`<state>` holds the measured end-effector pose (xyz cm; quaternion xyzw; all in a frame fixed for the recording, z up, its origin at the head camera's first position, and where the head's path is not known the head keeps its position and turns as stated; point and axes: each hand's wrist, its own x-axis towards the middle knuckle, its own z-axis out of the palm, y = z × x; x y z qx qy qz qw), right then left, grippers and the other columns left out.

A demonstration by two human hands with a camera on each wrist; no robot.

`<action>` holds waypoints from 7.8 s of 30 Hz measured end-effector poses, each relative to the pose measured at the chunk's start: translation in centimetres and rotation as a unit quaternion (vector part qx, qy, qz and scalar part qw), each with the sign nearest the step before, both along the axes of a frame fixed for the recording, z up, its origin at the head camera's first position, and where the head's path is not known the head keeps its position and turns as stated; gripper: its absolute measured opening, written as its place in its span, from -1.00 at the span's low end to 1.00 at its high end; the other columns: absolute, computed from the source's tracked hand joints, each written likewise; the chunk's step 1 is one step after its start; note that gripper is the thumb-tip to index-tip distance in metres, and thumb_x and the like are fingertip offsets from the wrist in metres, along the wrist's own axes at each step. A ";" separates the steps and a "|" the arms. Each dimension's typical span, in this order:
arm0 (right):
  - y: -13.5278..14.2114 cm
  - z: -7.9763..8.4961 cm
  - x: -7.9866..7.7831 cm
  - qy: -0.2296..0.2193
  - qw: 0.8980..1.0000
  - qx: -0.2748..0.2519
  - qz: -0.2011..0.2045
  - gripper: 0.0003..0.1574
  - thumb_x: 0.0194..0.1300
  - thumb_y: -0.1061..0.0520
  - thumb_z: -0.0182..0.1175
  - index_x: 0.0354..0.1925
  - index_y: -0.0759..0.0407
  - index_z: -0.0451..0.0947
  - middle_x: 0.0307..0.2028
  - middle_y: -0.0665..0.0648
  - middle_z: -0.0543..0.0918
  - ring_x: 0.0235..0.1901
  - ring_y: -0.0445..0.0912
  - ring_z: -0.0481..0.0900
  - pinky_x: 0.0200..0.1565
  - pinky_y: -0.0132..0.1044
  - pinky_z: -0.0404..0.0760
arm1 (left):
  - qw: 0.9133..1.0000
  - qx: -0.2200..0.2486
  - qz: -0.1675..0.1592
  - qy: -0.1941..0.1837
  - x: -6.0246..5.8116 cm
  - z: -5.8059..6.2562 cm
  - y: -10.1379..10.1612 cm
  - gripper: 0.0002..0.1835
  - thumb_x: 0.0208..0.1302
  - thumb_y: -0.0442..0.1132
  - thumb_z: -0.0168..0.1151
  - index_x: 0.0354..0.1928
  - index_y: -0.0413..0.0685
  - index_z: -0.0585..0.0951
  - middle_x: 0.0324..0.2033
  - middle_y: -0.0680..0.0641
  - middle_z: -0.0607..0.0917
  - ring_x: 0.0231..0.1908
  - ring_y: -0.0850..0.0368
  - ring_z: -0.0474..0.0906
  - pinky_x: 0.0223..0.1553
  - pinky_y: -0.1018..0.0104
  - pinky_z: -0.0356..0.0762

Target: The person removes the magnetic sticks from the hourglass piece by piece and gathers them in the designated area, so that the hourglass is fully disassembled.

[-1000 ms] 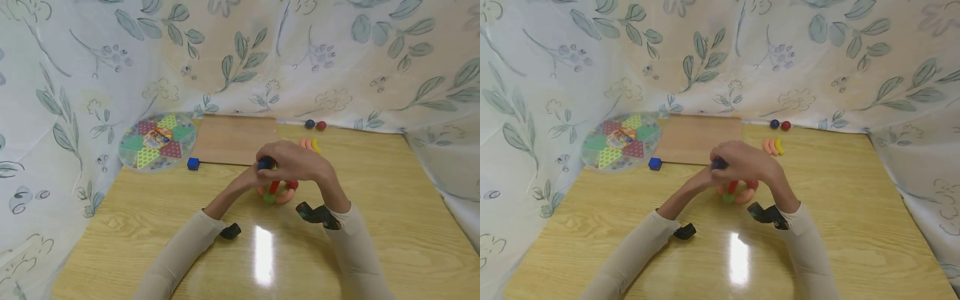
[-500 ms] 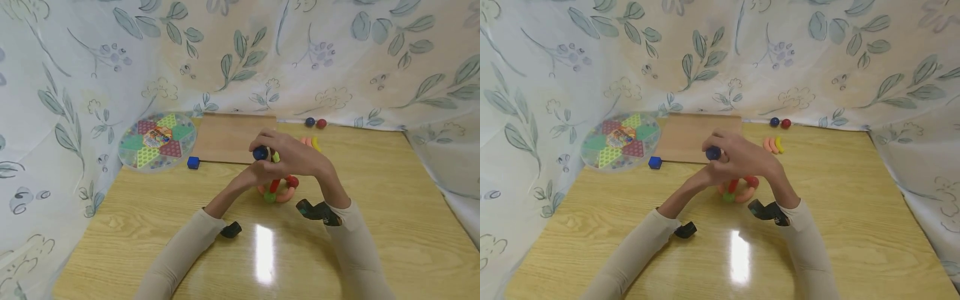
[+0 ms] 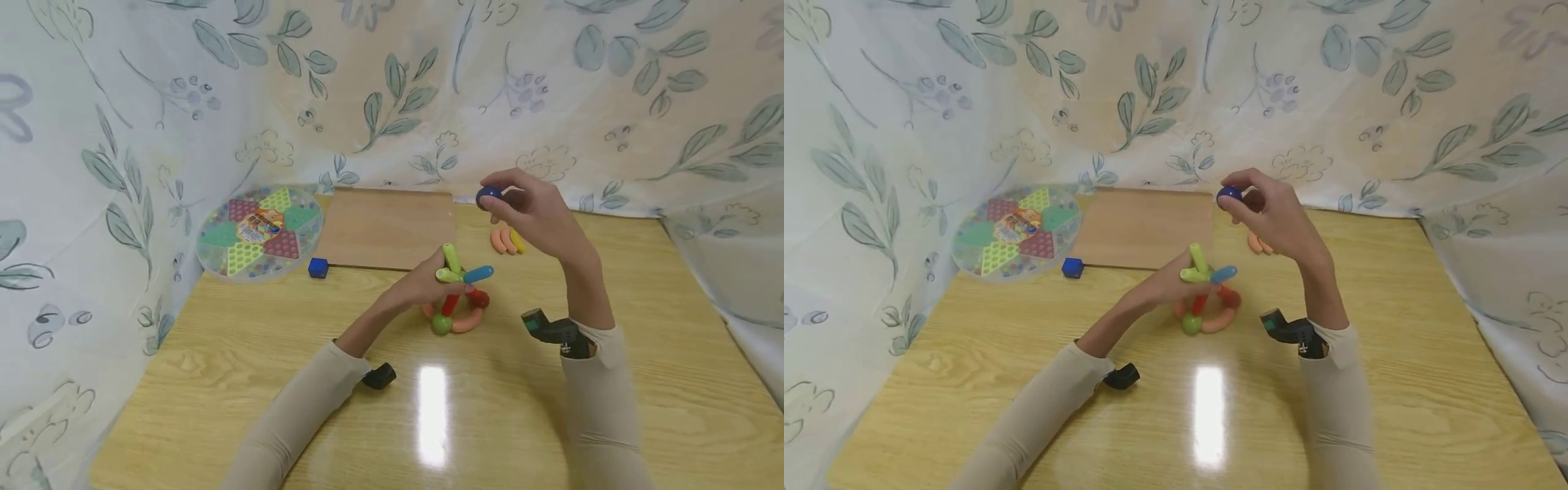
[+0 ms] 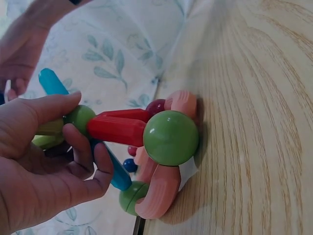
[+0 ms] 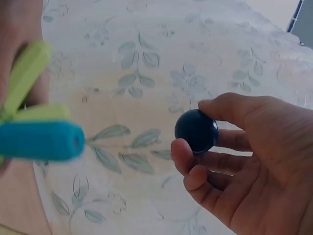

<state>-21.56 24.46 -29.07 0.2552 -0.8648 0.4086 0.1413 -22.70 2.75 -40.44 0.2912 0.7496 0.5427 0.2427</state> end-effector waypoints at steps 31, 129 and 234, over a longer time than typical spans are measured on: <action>15.5 -11.0 -11.0 -0.377 0.885 -0.105 -0.253 -0.53 0.51 0.15 0.21 0.24 0.40 0.42 -0.43 -0.25 0.59 -0.40 -0.40 0.65 -0.13 -0.51 0.67 | 1.000 -0.003 0.002 -0.004 0.1 0.2 0.0 -0.61 0.42 -0.17 0.36 -0.07 -0.03 0.28 -0.32 0.01 0.44 -0.24 0.16 0.38 -0.16 0.39 0.40; 14.6 -14.1 -13.3 -0.371 0.876 -0.076 -0.298 -0.03 0.47 0.05 0.23 0.58 0.43 0.03 0.59 0.46 0.12 0.46 0.10 0.29 0.51 -0.20 0.36 | 1.000 -0.020 0.005 0.006 -0.1 -0.4 0.1 -0.61 0.42 -0.19 0.36 -0.01 -0.06 0.29 -0.31 0.01 0.51 -0.21 0.18 0.46 -0.14 0.42 0.46; 5.5 -6.3 -1.9 -0.266 0.957 0.114 -0.005 -0.59 0.50 0.18 0.26 0.12 0.32 0.32 -0.36 0.18 0.76 -0.38 -0.10 0.68 -0.15 -0.26 0.57 | 0.963 -0.012 -0.016 0.269 0.1 -7.9 -2.1 -0.50 0.61 0.29 -0.15 0.02 0.06 0.57 -0.05 0.02 0.61 0.22 0.07 0.46 0.41 -0.09 0.23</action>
